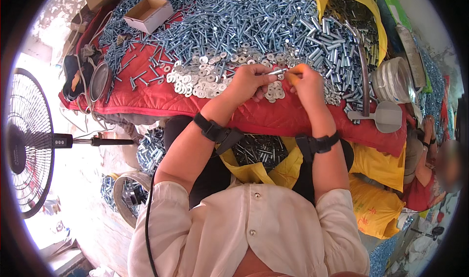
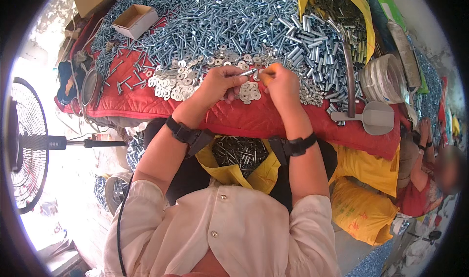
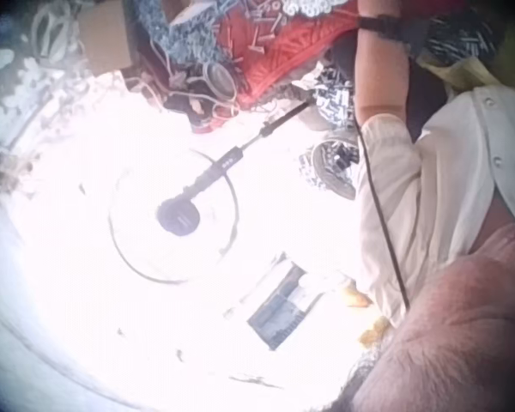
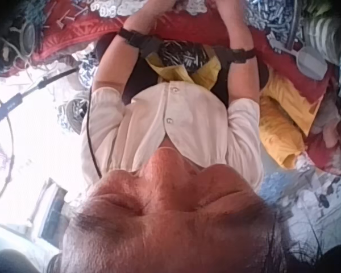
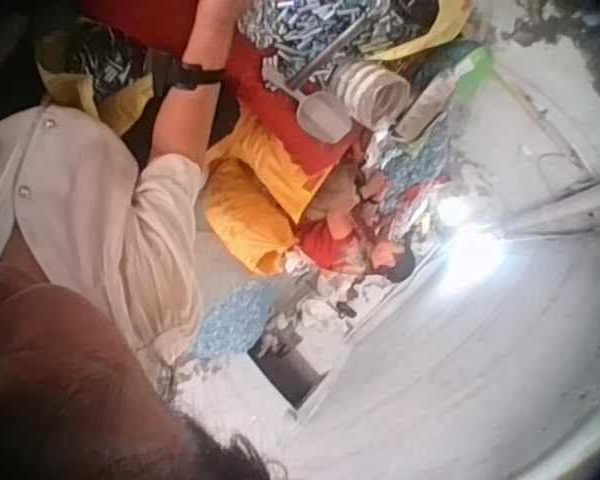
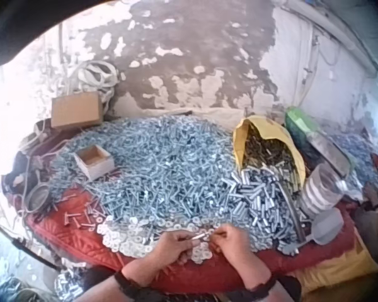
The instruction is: Sorting and assembling screws and washers on a work surface.
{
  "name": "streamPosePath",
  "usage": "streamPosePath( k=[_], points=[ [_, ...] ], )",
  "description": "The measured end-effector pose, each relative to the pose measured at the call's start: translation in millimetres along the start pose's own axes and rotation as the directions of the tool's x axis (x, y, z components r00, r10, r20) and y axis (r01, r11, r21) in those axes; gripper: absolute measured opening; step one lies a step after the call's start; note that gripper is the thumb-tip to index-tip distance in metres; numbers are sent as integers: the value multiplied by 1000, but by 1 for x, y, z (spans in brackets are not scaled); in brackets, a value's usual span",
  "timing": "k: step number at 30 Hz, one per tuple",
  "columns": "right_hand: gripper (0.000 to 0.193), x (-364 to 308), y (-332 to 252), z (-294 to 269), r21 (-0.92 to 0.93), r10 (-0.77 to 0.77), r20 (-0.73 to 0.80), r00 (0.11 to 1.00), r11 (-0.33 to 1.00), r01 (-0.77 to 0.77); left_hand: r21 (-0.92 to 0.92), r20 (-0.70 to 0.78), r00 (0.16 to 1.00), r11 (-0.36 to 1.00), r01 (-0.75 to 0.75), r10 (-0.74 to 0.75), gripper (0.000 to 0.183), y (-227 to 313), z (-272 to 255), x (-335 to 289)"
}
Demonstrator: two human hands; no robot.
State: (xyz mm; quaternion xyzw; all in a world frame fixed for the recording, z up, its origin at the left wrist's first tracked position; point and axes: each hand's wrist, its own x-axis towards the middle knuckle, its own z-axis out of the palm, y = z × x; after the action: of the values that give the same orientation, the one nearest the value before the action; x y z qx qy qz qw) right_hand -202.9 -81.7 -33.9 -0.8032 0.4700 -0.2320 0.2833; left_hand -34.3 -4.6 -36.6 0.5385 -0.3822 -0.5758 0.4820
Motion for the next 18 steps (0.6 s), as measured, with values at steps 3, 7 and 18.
streamPosePath(
  k=[3, 7, 18],
  points=[
    [16, -2, -16, -16, 550, 220, 150, 964, 791, -267, -6, -17, 1000, 1000, 7, -7, 25, -2, -1, 0],
    [15, -10, -16, -18, 807, 168, 69, 983, 571, -154, 0, 6, 1000, 1000, 11, -11, 24, -3, 3, 1],
    [22, -18, -28, -18, 169, -324, -198, 925, 919, 357, 136, 33, 999, 990, 30, -34, 27, 0, 1, -1]
  ],
)
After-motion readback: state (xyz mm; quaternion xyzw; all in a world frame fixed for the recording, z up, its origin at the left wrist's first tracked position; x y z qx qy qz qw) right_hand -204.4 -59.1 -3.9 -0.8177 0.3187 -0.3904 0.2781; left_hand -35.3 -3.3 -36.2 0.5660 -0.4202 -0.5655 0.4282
